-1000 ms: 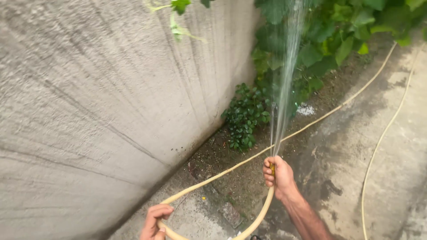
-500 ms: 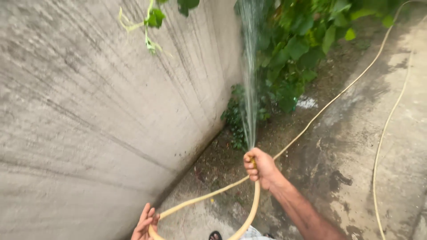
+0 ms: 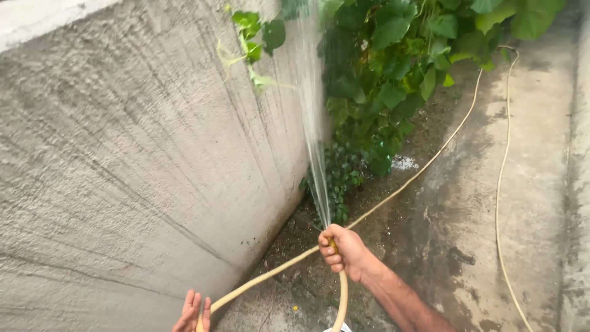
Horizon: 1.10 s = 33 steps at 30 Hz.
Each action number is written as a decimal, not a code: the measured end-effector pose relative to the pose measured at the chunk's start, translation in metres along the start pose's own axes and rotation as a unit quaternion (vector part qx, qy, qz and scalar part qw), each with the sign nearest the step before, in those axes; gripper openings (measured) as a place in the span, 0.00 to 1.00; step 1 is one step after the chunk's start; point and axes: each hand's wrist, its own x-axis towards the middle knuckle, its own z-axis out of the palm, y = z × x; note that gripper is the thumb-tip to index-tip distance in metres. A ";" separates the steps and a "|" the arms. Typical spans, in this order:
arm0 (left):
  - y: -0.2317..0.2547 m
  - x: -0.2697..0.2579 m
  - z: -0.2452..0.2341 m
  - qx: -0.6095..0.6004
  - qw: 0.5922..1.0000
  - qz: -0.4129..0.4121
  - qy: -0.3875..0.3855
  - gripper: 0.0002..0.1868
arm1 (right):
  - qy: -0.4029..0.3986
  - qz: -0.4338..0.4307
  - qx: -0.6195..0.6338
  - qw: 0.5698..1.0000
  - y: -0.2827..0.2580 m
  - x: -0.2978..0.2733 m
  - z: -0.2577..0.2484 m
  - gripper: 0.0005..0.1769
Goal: Watering outdoor plants and a garden with a hose.
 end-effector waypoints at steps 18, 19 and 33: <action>-0.005 -0.007 0.055 -0.056 0.979 0.157 -0.115 0.17 | 0.008 0.000 0.050 0.999 0.022 -0.026 -0.004 0.14; -0.010 -0.007 0.061 -0.020 0.980 0.173 -0.095 0.12 | 0.027 -0.005 0.075 0.997 0.020 -0.030 -0.016 0.14; 0.008 -0.023 0.200 -0.059 0.992 0.103 0.033 0.16 | 0.053 -0.054 0.064 0.995 -0.004 -0.060 -0.069 0.12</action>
